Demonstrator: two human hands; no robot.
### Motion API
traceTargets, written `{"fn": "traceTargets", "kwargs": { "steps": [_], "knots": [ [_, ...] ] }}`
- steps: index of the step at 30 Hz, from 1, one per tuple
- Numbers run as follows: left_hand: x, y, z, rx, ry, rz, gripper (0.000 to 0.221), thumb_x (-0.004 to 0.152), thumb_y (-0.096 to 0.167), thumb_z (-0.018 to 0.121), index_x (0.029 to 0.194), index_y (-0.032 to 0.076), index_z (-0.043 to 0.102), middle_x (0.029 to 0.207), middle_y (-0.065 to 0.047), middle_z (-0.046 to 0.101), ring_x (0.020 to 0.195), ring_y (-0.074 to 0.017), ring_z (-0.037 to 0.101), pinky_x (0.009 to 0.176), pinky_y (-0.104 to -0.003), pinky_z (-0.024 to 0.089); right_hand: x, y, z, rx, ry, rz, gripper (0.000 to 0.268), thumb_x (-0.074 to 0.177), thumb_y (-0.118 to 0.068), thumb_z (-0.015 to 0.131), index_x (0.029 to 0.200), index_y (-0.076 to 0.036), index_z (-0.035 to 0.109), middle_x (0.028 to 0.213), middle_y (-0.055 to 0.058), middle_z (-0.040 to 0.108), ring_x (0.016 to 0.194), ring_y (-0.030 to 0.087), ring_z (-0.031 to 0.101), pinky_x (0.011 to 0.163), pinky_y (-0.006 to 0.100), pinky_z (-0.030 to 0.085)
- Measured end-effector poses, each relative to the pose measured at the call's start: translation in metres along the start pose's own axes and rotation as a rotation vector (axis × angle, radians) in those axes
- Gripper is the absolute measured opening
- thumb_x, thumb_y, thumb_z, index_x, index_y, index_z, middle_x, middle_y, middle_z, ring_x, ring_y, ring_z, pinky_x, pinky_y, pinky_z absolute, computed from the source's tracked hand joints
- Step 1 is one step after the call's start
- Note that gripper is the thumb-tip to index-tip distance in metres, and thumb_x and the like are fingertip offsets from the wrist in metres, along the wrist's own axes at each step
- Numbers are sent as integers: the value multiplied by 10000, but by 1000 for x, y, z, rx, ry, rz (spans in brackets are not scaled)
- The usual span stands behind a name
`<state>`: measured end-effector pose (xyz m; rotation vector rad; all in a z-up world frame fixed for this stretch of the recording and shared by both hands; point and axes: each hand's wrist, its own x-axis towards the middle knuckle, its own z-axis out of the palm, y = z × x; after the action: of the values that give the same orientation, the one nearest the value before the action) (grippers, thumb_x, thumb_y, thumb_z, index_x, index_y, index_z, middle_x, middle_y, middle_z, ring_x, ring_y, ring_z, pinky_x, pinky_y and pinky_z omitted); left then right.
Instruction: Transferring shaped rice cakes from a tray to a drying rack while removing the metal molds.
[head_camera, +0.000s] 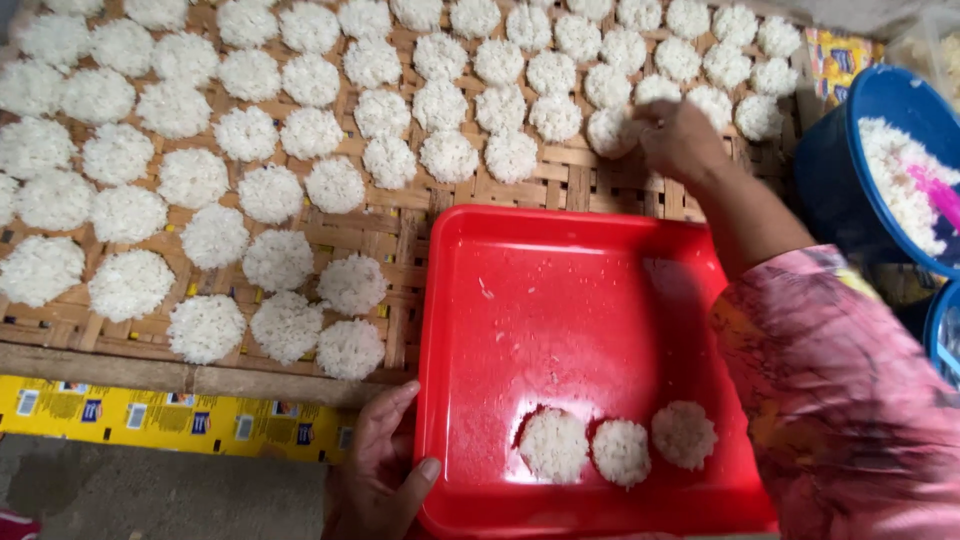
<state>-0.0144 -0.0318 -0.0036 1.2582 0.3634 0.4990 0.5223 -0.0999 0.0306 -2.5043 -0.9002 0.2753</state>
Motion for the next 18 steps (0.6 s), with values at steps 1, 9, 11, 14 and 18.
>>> {"fn": "traceTargets", "kwargs": {
  "steps": [1,9,11,14,18],
  "knots": [
    [-4,3,-1,72,-3,-9,734,792,-12,622,1482,-36,370,1516,-262,514,1262,-314,647,969,-375,593,1,18,7,-27,62,-107,321,1020,-138,568,1284,-19,706,983,196,726,722,281,660,623,384,538],
    [-7,10,5,31,45,-54,738,780,-41,610,1479,-30,375,1529,-256,498,1328,-311,575,1052,-404,521,-219,-179,-58,10,-768,-390,293,766,-86,776,1035,-199,800,1209,-17,693,1075,200,664,881,374,594],
    [-8,3,4,3,44,-18,734,782,-41,604,1478,-40,374,1525,-263,492,1335,-319,561,1056,-410,517,-252,-174,-43,23,-882,-634,394,726,-161,858,1110,-170,774,1508,1,548,1327,276,535,1020,464,511],
    [-11,-6,1,10,77,-65,756,760,-49,622,1478,-29,387,1488,-256,558,1110,-282,713,899,-342,595,-284,-155,-21,-79,-837,-842,808,724,-237,809,1431,39,532,1492,234,501,1397,405,390,1154,520,276],
    [-11,-16,-1,-50,96,-33,755,762,-45,631,1479,-32,394,1511,-255,532,1260,-306,626,1001,-381,538,-288,-153,-14,-103,-736,-868,611,757,-64,640,1347,80,572,1344,262,567,1187,409,525,1074,460,390]
  ]
}}
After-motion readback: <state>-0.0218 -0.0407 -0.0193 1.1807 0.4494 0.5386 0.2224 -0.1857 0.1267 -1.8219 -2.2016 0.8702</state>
